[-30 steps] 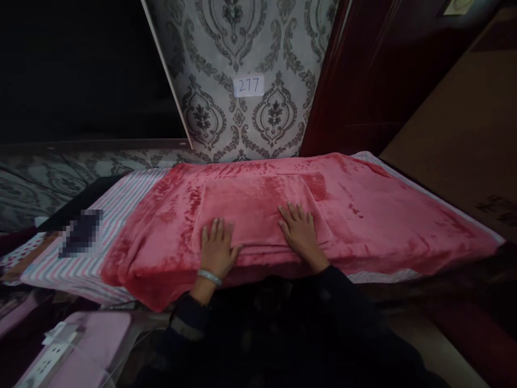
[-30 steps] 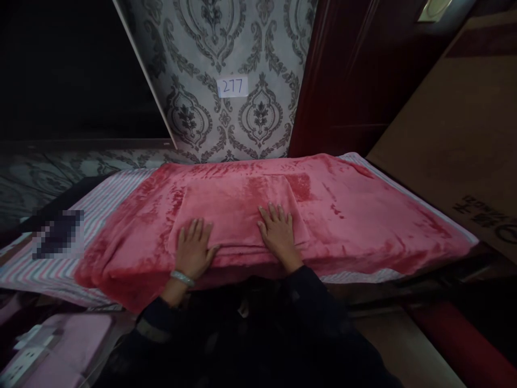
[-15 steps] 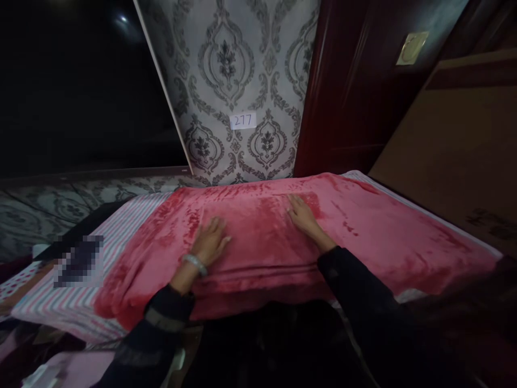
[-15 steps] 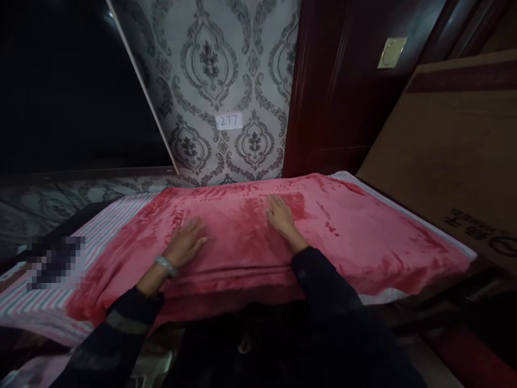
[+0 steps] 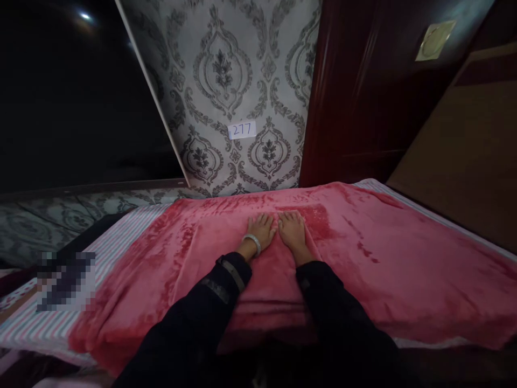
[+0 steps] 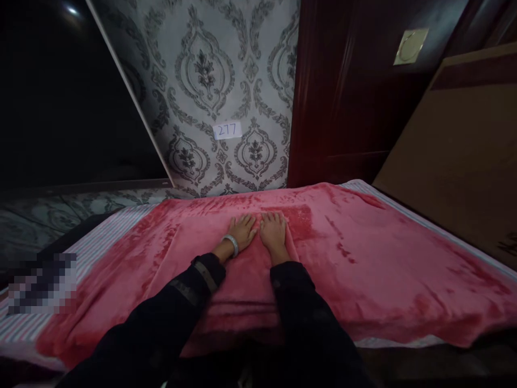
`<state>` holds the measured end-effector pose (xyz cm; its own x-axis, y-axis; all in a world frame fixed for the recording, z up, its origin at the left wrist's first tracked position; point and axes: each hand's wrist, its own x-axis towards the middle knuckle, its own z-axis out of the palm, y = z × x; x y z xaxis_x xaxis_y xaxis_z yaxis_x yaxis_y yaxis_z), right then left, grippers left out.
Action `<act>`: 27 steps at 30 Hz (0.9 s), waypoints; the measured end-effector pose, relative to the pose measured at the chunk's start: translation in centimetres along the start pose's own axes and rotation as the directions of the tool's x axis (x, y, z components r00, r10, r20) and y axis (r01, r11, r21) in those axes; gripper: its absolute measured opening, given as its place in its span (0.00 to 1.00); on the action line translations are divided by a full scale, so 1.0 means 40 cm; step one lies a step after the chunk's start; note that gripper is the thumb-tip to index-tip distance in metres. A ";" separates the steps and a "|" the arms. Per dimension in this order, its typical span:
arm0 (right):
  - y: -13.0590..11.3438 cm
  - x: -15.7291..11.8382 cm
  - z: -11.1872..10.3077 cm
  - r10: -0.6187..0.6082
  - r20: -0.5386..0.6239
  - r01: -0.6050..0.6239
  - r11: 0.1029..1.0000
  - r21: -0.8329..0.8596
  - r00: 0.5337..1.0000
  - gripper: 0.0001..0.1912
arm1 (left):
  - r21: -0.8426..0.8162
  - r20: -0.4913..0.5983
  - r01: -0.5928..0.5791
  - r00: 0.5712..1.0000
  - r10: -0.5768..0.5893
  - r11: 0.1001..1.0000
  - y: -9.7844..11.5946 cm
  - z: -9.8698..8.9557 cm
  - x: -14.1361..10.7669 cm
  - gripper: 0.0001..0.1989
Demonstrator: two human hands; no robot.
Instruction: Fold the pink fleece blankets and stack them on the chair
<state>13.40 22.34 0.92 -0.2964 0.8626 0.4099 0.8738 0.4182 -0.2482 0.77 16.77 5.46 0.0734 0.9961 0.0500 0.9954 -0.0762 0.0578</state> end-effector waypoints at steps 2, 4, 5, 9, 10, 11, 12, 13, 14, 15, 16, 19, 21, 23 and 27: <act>0.007 -0.002 0.011 -0.015 -0.017 0.015 1.000 0.012 1.000 0.25 | 0.019 -0.014 0.006 1.000 -0.005 1.000 -0.003 0.031 0.002 0.29; 0.012 0.000 0.019 -0.017 -0.035 0.018 1.000 0.024 0.999 0.25 | 0.040 -0.018 0.031 0.999 -0.030 0.999 -0.020 0.040 0.001 0.30; 0.015 0.001 0.022 -0.015 -0.047 0.017 1.000 0.027 0.999 0.25 | 0.050 -0.012 0.055 0.998 -0.055 0.997 -0.036 0.037 0.000 0.31; 0.022 0.000 0.031 -0.032 -0.069 0.034 0.999 0.033 0.997 0.24 | 0.101 0.029 0.240 0.969 -0.244 0.966 -0.159 -0.001 -0.023 0.31; 0.022 0.000 0.032 -0.036 -0.068 0.038 0.999 0.033 0.997 0.24 | 0.116 0.028 0.287 0.956 -0.292 0.951 -0.200 -0.012 -0.037 0.31; 0.022 -0.001 0.033 -0.037 -0.068 0.039 0.999 0.033 0.997 0.24 | 0.124 0.022 0.334 0.941 -0.339 0.935 -0.241 -0.021 -0.054 0.31; 0.021 -0.001 0.033 -0.033 -0.066 0.035 0.999 0.033 0.997 0.24 | 0.124 0.016 0.373 0.926 -0.377 0.920 -0.281 -0.027 -0.074 0.30; 0.021 -0.001 0.033 -0.027 -0.064 0.029 0.999 0.032 0.998 0.24 | 0.116 0.012 0.409 0.911 -0.413 0.905 -0.318 -0.031 -0.095 0.30; 0.019 -0.001 0.032 -0.020 -0.060 0.022 0.999 0.033 0.998 0.24 | 0.097 0.009 0.443 0.895 -0.446 0.891 -0.351 -0.033 -0.117 0.30; 0.018 0.000 0.031 -0.013 -0.056 0.015 0.999 0.035 0.998 0.24 | 0.081 0.013 0.464 0.885 -0.466 0.882 -0.379 -0.033 -0.137 0.30; 0.017 0.000 0.030 -0.009 -0.055 0.011 0.999 0.039 0.998 0.24 | 0.066 0.018 0.479 0.876 -0.481 0.875 -0.403 -0.033 -0.156 0.30; 0.013 0.002 0.025 -0.006 -0.063 0.009 0.999 0.052 0.998 0.24 | 0.049 0.049 0.491 0.869 -0.493 0.870 -0.450 -0.038 -0.197 0.30; 0.011 0.003 0.020 -0.005 -0.066 0.008 0.999 0.051 0.998 0.24 | 0.053 0.056 0.517 0.853 -0.519 0.854 -0.456 -0.052 -0.207 0.30; 0.009 0.004 0.016 0.001 -0.054 0.001 0.999 0.044 0.999 0.24 | 0.080 0.001 0.563 0.825 -0.565 0.823 -0.434 -0.072 -0.203 0.31; 0.008 0.007 0.008 0.001 -0.020 -0.001 0.999 0.039 1.000 0.25 | 0.114 -0.112 0.413 0.909 -0.402 0.903 -0.279 -0.094 -0.156 0.33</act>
<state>13.48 22.81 0.69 -0.2876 0.8573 0.4269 0.8583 0.4285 -0.2824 -11.01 11.21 8.27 -0.3399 0.9309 0.1337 0.9367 0.3478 -0.0408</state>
